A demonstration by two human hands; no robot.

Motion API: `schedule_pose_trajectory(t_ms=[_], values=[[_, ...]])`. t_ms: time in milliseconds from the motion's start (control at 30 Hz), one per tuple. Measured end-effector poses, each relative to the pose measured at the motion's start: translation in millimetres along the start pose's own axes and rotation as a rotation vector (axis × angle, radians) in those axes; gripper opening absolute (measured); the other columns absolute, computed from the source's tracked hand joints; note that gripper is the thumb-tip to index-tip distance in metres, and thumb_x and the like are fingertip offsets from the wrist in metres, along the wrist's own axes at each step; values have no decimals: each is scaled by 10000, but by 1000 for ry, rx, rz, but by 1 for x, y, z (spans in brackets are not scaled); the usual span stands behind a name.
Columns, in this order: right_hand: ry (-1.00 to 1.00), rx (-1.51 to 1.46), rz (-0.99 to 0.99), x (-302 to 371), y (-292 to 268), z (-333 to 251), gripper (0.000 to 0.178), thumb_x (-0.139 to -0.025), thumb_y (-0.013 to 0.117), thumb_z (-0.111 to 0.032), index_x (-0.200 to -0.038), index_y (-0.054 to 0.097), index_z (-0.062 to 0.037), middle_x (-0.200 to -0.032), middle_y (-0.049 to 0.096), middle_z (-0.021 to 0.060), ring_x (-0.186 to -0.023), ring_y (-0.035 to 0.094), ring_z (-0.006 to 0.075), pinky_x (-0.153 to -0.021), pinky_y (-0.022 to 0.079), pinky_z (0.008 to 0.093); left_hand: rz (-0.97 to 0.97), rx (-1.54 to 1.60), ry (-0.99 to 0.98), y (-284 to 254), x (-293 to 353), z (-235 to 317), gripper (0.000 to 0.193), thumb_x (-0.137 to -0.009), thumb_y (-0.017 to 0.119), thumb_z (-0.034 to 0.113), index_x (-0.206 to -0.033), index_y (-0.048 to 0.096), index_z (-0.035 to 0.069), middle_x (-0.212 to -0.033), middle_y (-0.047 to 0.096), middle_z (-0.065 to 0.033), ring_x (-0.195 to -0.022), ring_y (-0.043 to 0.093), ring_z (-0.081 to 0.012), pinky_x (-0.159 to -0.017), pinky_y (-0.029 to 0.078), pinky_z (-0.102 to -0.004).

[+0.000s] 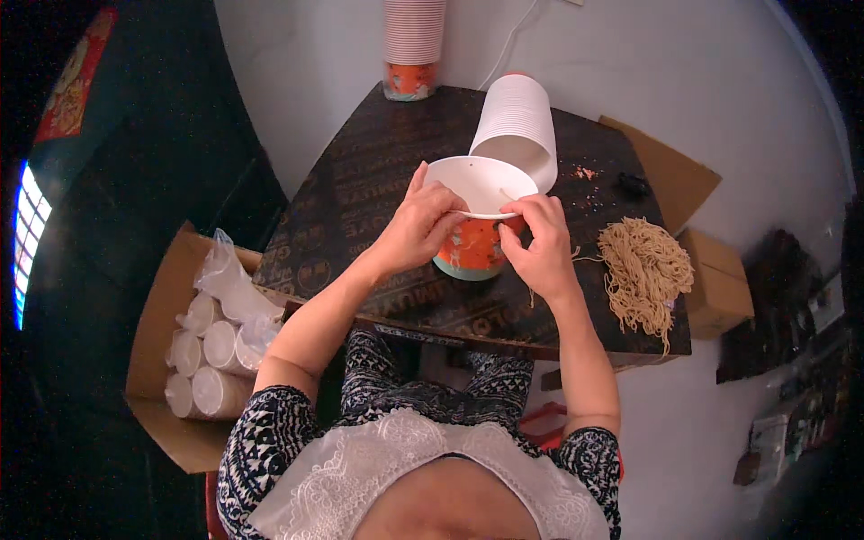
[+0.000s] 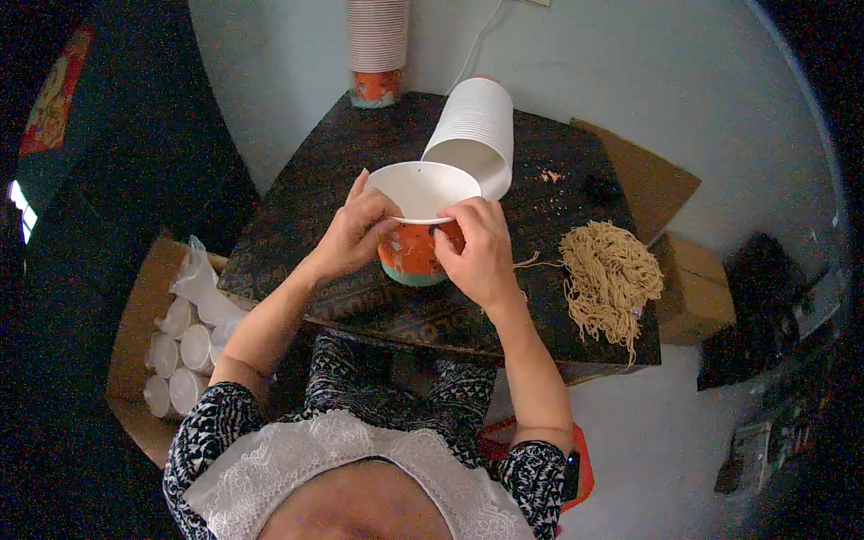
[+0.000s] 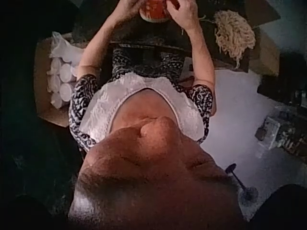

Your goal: Tie a string to a paper bucket and bag a large stack of paper cups.

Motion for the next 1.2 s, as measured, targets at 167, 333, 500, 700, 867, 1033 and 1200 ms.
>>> schedule_pose_trajectory(t_ms=[167,333,500,700,867,1033,1200], values=[[-8,46,25,2,1,0,237,-687,713,-65,-892,598,-39,-921,571,95,-893,526,298,-791,455,396,55,-3,25,-1,-2,12,38,-798,603,-1,-811,604,34,-774,582,-110,-844,596,-286,-1140,141,-538],[-14,60,37,5,1,2,236,-681,717,-58,-872,579,-45,-900,562,88,-861,511,287,-763,439,393,52,-15,27,1,-2,14,81,-780,620,-24,-834,609,36,-773,566,-87,-851,605,-270,-1146,142,-531],[-12,73,37,9,1,1,248,-674,720,-56,-874,574,-53,-896,560,82,-849,505,286,-746,430,392,63,-22,36,1,1,17,76,-778,627,-17,-832,607,32,-771,562,-97,-850,600,-289,-1137,169,-534],[-10,85,51,17,1,1,278,-660,726,-47,-883,560,-59,-907,548,78,-858,493,287,-748,423,395,53,-47,20,5,3,26,26,-781,616,-1,-799,615,19,-770,593,-142,-847,596,-312,-1104,251,-519],[-18,84,48,23,3,1,291,-650,730,-40,-878,550,-61,-911,538,78,-861,489,290,-745,421,399,33,-127,70,7,9,30,55,-793,627,25,-846,616,23,-746,589,-131,-798,598,-335,-979,415,-486],[-1,105,12,35,11,0,293,-648,735,-48,-873,548,-61,-914,535,83,-854,491,296,-746,418,404,-174,-100,-185,10,2,27,122,-825,579,119,-833,652,22,-763,634,-176,-788,614,-352,-786,485,-423],[-36,105,30,38,8,-4,279,-654,739,-69,-862,552,-61,-906,540,90,-843,495,299,-734,420,407,-632,44,-173,31,-15,20,166,-862,573,130,-951,665,24,-911,668,-166,-875,641,-294,-775,486,-380]])
Point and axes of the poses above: each hand's wrist, its own x-axis away from the middle knuckle, its own y-axis out of the palm, z = x × y, the point moved 7 cm from there along -x, towards the middle knuckle
